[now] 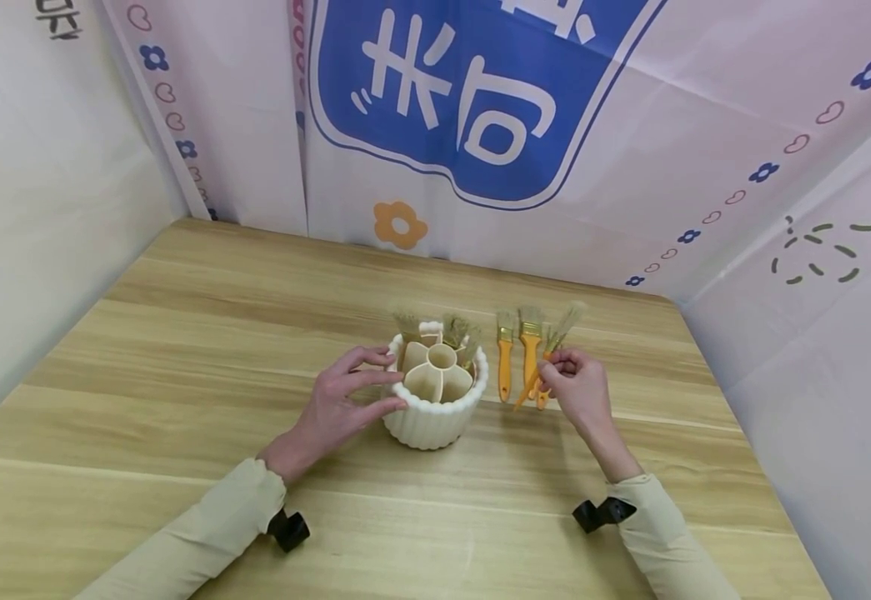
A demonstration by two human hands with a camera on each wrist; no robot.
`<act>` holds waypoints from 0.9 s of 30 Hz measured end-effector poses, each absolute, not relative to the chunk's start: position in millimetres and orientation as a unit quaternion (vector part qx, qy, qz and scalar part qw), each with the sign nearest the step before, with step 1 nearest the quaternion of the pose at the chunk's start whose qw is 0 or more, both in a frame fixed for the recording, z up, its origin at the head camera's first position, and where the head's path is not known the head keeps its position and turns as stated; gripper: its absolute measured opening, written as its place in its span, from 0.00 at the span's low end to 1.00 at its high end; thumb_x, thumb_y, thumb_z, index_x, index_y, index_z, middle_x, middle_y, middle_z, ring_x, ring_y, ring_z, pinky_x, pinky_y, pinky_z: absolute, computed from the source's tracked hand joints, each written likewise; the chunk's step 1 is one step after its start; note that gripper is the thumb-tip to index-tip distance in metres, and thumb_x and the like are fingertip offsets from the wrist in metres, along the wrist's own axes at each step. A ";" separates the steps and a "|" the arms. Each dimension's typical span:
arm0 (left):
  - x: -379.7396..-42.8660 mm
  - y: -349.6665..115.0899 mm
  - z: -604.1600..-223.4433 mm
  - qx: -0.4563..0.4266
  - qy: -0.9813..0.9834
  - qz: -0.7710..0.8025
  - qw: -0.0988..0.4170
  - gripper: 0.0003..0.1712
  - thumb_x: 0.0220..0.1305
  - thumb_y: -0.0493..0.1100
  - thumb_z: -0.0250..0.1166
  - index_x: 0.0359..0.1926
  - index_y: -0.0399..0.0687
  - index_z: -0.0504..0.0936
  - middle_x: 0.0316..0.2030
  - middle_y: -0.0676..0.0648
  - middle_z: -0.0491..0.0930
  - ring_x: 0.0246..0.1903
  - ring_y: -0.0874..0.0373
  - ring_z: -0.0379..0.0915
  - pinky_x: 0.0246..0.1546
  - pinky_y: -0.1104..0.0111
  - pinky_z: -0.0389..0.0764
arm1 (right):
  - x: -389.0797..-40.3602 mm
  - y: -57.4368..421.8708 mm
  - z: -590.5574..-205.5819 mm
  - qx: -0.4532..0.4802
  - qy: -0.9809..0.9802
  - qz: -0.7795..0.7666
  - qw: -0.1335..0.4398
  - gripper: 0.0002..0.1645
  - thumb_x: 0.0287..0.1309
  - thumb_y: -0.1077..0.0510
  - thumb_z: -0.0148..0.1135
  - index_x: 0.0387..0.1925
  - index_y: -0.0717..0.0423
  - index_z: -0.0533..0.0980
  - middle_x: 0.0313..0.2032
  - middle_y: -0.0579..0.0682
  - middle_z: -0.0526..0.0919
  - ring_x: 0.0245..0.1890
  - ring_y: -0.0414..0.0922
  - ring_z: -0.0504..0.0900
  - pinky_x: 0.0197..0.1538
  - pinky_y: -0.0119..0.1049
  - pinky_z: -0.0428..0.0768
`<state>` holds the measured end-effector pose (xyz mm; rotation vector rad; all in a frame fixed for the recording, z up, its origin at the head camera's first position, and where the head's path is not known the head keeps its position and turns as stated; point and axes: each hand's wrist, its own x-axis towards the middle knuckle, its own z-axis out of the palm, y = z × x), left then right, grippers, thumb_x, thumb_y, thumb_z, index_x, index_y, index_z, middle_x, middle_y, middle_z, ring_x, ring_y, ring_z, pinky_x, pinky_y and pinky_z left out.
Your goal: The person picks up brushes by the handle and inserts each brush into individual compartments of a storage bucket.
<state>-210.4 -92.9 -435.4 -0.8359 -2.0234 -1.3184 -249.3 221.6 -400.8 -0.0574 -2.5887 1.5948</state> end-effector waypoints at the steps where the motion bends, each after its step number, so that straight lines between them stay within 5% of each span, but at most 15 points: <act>1: -210.4 -93.0 -435.7 -0.312 -0.759 -0.493 0.288 0.19 0.34 0.34 0.77 0.34 0.40 0.86 0.41 0.39 0.79 0.50 0.43 0.75 0.57 0.71 0.77 | -248.9 220.6 -400.2 -0.018 -0.849 0.526 0.049 0.10 0.56 0.63 0.59 0.35 0.69 0.73 0.19 0.39 0.78 0.18 0.40 0.81 0.24 0.31 0.81; 10: -210.0 -92.9 -437.6 -0.313 -0.760 -0.488 0.293 0.19 0.33 0.35 0.77 0.34 0.41 0.86 0.40 0.39 0.79 0.50 0.44 0.75 0.54 0.66 0.79 | -246.2 215.5 -397.7 -0.018 -0.845 0.531 0.049 0.09 0.56 0.64 0.59 0.34 0.69 0.72 0.19 0.40 0.78 0.17 0.36 0.78 0.23 0.31 0.81; 20: -211.1 -92.1 -439.1 -0.319 -0.750 -0.492 0.306 0.19 0.33 0.34 0.77 0.34 0.40 0.85 0.39 0.38 0.79 0.49 0.43 0.75 0.57 0.74 0.75 | -240.4 212.0 -390.7 0.016 -0.842 0.537 0.053 0.08 0.56 0.64 0.58 0.34 0.69 0.72 0.23 0.48 0.80 0.20 0.44 0.82 0.24 0.36 0.83; 27: -211.4 -91.3 -438.7 -0.324 -0.745 -0.495 0.310 0.19 0.33 0.33 0.78 0.33 0.40 0.86 0.39 0.38 0.79 0.48 0.42 0.75 0.58 0.75 0.74 | -232.6 206.3 -383.0 0.045 -0.835 0.545 0.054 0.08 0.57 0.65 0.58 0.33 0.70 0.72 0.21 0.46 0.80 0.19 0.41 0.81 0.22 0.29 0.80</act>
